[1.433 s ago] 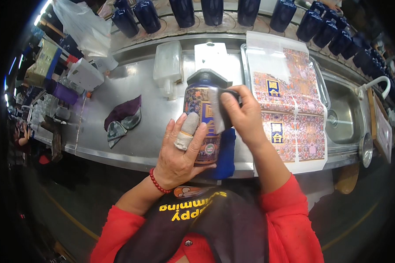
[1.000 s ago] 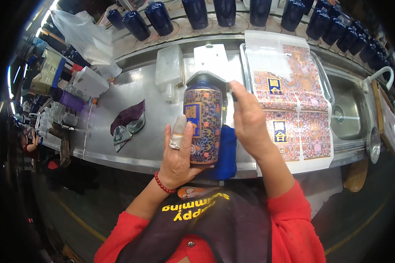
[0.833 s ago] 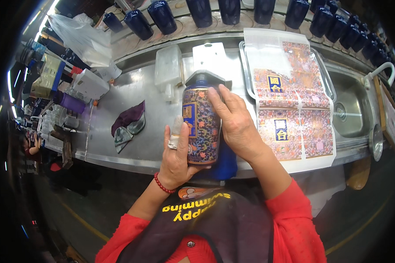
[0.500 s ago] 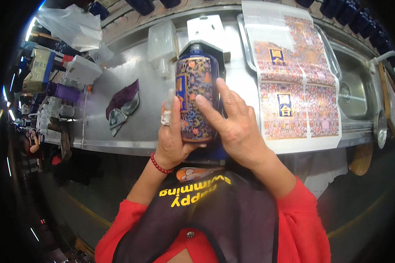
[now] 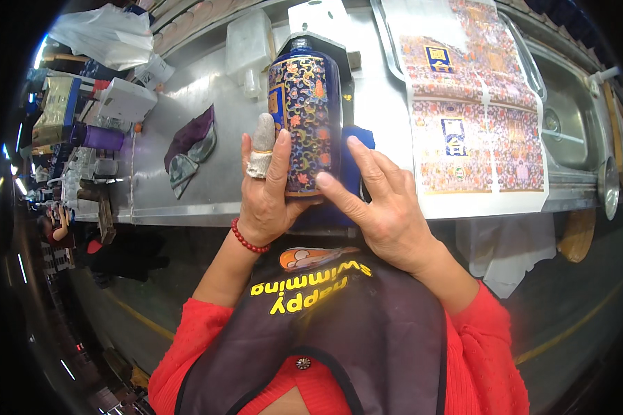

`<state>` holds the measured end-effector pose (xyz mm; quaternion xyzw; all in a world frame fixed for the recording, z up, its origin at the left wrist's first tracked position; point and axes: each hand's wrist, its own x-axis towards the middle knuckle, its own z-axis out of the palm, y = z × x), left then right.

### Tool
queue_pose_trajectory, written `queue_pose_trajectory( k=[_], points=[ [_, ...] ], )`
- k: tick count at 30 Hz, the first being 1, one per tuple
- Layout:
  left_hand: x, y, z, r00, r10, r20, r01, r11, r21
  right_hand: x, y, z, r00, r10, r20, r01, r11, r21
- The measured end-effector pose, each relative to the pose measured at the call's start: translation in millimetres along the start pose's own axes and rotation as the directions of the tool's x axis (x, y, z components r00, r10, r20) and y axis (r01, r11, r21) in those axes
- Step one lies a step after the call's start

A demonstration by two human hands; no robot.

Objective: The person applies a decorative sticker to a blue bottle, smoothing it with a black card and fingers. They then remove the sticker, wipe the bottle with a white cloth, and reapply the sticker, smoothing it again.

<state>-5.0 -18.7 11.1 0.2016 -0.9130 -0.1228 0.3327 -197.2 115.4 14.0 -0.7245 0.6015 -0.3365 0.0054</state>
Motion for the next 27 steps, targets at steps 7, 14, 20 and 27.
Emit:
queue_pose_trajectory(
  k=[7,14,20,27],
  points=[
    [-0.9,0.0,-2.3,1.0,0.021,0.02,-0.022,0.999,0.029,-9.1,1.6,-0.2,0.999,-0.024,0.032,0.025,0.999,-0.019],
    [3.2,7.2,-7.2,0.994,0.109,0.016,-0.11,0.981,0.159,-17.6,4.3,1.5,0.999,-0.021,0.027,0.02,1.0,0.01],
    [12.9,22.9,-25.4,0.952,0.233,0.197,-0.281,0.921,0.269,-10.4,9.1,-6.8,0.999,0.02,-0.033,-0.017,0.994,0.107],
    [15.2,32.9,-26.0,0.972,0.189,0.14,-0.218,0.948,0.231,53.3,13.5,-16.6,0.844,0.453,-0.287,-0.231,0.79,0.569]
  ],
)
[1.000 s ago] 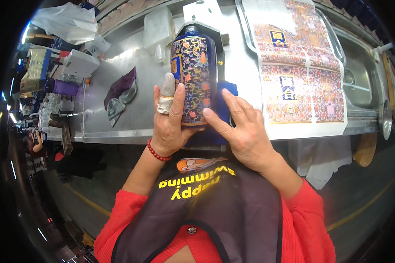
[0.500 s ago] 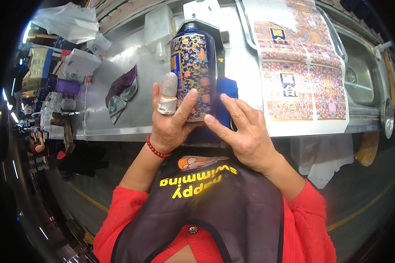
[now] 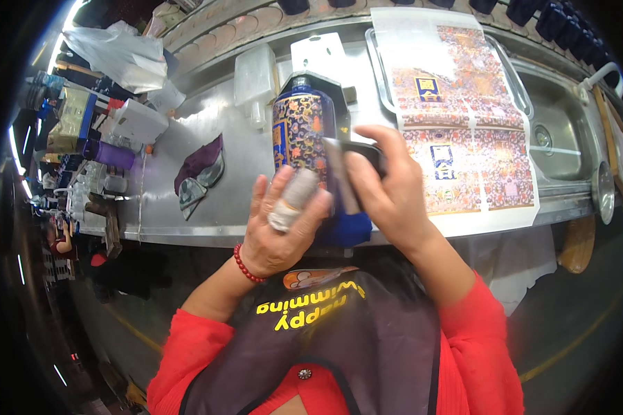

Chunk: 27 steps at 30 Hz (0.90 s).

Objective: The person applies a decorative sticker to a blue bottle, smoothing it with a black card and fingers. They then remove the sticker, wipe the bottle with a white cloth, and reapply the sticker, smoothing it again.

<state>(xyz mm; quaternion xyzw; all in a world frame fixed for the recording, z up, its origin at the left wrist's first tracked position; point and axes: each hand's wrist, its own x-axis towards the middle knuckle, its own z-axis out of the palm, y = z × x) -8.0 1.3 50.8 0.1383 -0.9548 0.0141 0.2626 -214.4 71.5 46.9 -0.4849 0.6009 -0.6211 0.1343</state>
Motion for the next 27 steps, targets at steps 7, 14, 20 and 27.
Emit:
queue_pose_trajectory(
  k=[7,14,20,27],
  points=[
    [-4.5,-4.7,14.0,0.981,-0.195,-0.012,0.193,0.979,-0.065,22.0,27.0,35.8,0.993,0.111,0.046,-0.116,0.985,0.128],
    [-10.1,-8.5,16.6,0.978,-0.205,-0.026,0.2,0.972,-0.124,23.4,28.5,18.1,0.923,0.385,-0.004,-0.385,0.922,0.035],
    [-10.1,-9.5,17.0,0.983,-0.185,-0.009,0.184,0.981,-0.056,59.7,13.9,39.8,0.988,-0.067,0.136,0.071,0.997,-0.021],
    [-12.3,-9.2,19.9,0.982,-0.186,-0.042,0.183,0.981,-0.063,69.3,21.1,28.5,0.962,0.26,-0.081,-0.266,0.961,-0.076]
  ],
)
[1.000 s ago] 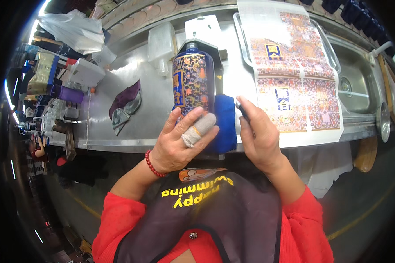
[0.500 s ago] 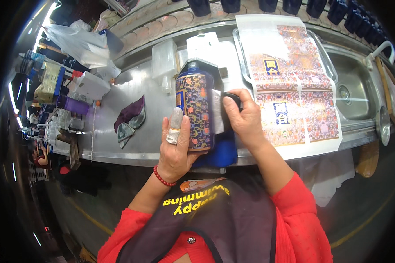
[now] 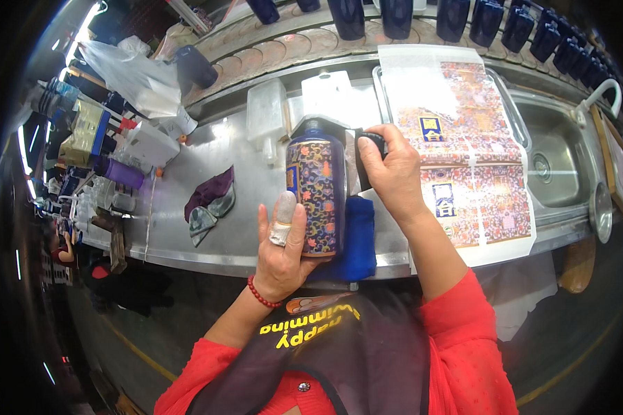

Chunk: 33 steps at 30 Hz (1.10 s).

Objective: The person applies a decorative sticker to a blue bottle, smoothing it with a black card and fingers. They then remove the sticker, wipe the bottle with a white cloth, and reapply the sticker, smoothing it again.

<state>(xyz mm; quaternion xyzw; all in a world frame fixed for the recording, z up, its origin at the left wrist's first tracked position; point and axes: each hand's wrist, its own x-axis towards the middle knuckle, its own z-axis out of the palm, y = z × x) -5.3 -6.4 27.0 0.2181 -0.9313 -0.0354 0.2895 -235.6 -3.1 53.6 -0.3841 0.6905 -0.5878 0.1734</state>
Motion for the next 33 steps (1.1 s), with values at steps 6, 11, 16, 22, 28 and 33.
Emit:
queue_pose_trajectory(
  k=[6,11,16,22,28,33],
  points=[
    [-0.7,0.6,-1.0,0.999,-0.024,0.029,0.023,0.999,0.025,-9.4,6.7,0.1,0.985,-0.125,0.123,0.109,0.986,0.128],
    [-3.4,-5.8,5.5,0.999,-0.009,-0.032,0.006,0.994,-0.109,-32.6,10.1,-6.1,0.997,-0.02,0.081,-0.01,0.934,0.356],
    [-9.7,-12.0,13.5,0.995,-0.094,-0.036,0.079,0.953,-0.291,-57.7,13.6,-10.9,0.997,-0.072,0.021,0.065,0.97,0.233],
    [-14.0,-6.2,9.3,0.998,-0.047,-0.029,0.041,0.986,-0.164,-72.7,21.8,-10.1,0.983,0.0,0.182,-0.075,0.911,0.406],
    [-9.8,4.5,5.3,0.998,-0.04,-0.05,0.038,0.998,-0.047,-73.4,27.4,-10.1,0.981,-0.01,0.196,-0.058,0.94,0.337],
    [-8.6,11.9,2.7,1.0,-0.021,-0.005,0.022,1.0,0.023,-72.0,26.8,-14.7,0.972,-0.015,0.234,-0.05,0.962,0.27]
  ],
)
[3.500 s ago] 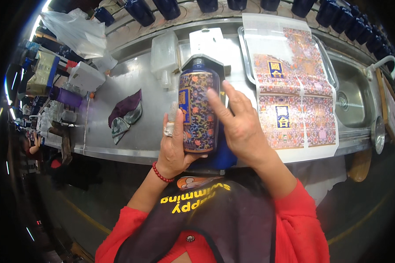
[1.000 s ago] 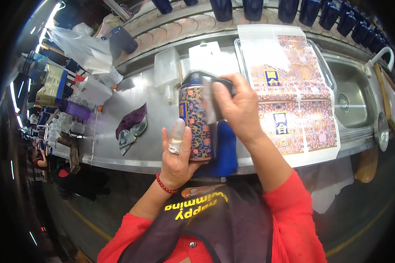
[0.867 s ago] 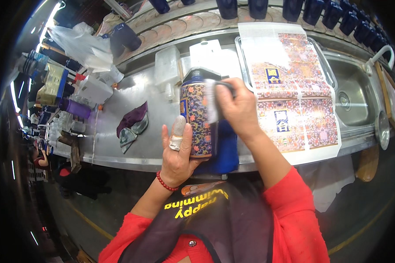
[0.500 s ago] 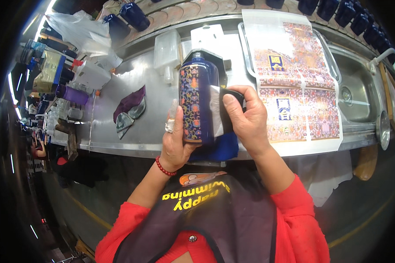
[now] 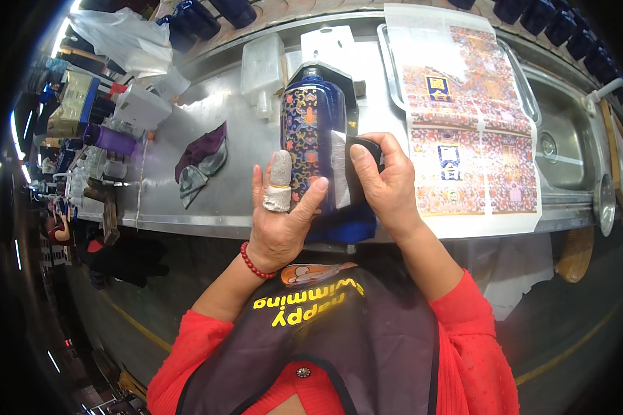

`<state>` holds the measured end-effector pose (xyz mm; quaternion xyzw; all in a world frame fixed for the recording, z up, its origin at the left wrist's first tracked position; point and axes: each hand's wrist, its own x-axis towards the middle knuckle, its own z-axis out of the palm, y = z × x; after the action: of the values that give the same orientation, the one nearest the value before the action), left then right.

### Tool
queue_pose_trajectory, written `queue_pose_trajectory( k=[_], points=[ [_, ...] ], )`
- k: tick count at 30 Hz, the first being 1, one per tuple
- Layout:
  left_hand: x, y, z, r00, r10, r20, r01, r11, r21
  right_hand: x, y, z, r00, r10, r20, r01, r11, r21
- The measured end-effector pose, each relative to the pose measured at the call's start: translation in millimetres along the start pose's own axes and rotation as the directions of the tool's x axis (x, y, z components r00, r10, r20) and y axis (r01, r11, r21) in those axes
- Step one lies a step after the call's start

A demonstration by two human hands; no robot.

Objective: The person applies a decorative sticker to a blue bottle, smoothing it with a black card and fingers. They then remove the sticker, wipe the bottle with a white cloth, and reapply the sticker, smoothing it again.

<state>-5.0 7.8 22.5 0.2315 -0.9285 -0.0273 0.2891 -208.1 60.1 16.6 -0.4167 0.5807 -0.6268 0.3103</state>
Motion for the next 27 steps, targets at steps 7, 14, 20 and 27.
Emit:
queue_pose_trajectory(
  k=[7,14,20,27],
  points=[
    [13.7,-0.9,-20.8,0.996,-0.09,-0.011,0.081,0.931,-0.356,-0.3,-7.9,-15.4,0.94,0.291,0.18,-0.337,0.695,0.635],
    [53.7,10.7,-30.0,0.981,-0.105,-0.16,0.031,0.912,-0.409,-2.3,-11.3,-23.1,0.85,0.072,0.522,-0.525,0.194,0.829],
    [96.4,16.7,-33.4,0.985,0.066,-0.159,-0.119,0.929,-0.351,-10.7,-15.2,-21.0,0.767,0.211,0.606,-0.628,0.056,0.776],
    [117.0,6.9,-27.1,0.971,0.22,-0.097,-0.24,0.865,-0.441,-16.4,-13.3,-19.4,0.745,0.195,0.638,-0.654,0.021,0.756]
  ],
)
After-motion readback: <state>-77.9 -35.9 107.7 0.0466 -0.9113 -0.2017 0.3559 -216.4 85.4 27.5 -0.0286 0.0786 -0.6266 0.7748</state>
